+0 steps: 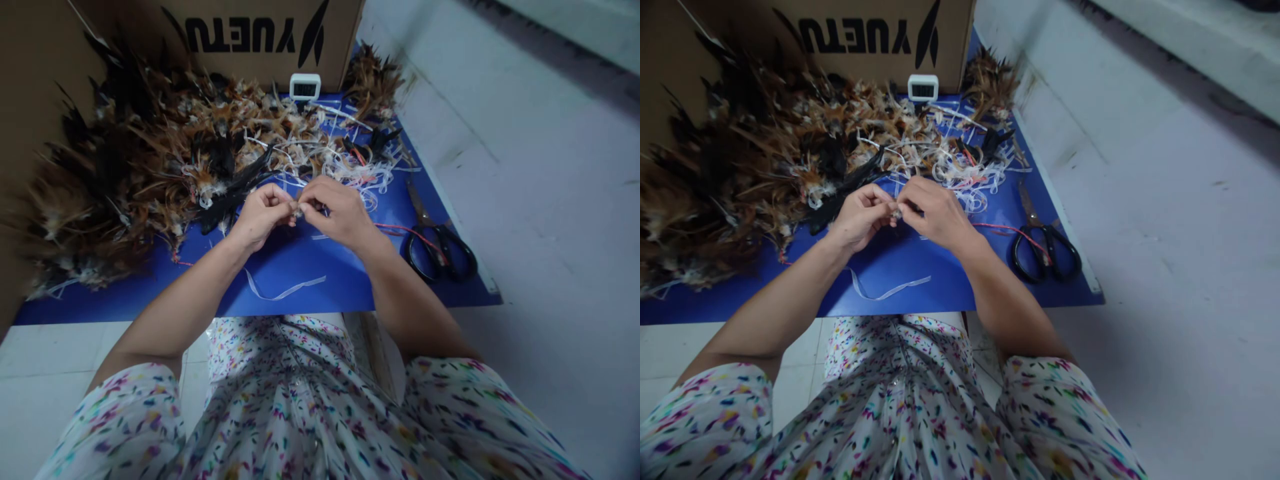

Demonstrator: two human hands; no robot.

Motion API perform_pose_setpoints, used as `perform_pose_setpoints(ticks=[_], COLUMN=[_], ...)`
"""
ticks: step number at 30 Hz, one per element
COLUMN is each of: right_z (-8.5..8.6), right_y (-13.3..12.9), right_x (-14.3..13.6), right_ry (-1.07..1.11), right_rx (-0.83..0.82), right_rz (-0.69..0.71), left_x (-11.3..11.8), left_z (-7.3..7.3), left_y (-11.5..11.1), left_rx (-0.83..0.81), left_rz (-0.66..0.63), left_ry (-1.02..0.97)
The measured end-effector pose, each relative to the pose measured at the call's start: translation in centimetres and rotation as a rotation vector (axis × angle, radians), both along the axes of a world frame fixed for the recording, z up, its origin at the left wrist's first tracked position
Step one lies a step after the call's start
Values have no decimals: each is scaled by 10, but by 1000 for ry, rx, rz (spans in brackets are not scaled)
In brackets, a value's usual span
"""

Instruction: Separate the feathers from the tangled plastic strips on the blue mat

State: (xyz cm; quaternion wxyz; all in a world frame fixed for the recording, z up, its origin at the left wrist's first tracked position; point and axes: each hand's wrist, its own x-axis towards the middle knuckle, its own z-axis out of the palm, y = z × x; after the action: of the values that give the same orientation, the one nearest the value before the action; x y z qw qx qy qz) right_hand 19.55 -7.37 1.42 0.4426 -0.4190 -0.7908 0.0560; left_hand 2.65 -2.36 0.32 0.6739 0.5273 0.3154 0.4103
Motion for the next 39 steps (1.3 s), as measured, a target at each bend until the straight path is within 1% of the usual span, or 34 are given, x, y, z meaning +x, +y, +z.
perform_pose_setpoints(ticks=[4,8,11,17,25,30,35,39], right_z=[2,3,1,0,2,1,0,-2], right_y=[-1,-1,0,0,-1,0,1,3], right_x=[2,4,5,5,5,5,4,3], right_ry=[86,100,108,127,150,164,175,196], right_rx=[-150,-243,-296,-351,-401,-404,-428,-446], right_rz=[-4,34,44,43,6,-9,-31,-38], left_x=[-1,-3,-3,-3,-3,-2,-3,-4], left_z=[2,2,1,0,2,1,1,0], left_y=[0,1,1,2,-2,-4,-5,-5], left_rx=[43,78,114,191,189,219,291,384], left_rz=[-10,-52,-58,-69,-58,-40,-16,16], left_ry=[6,1,20,107,165,170,189,260])
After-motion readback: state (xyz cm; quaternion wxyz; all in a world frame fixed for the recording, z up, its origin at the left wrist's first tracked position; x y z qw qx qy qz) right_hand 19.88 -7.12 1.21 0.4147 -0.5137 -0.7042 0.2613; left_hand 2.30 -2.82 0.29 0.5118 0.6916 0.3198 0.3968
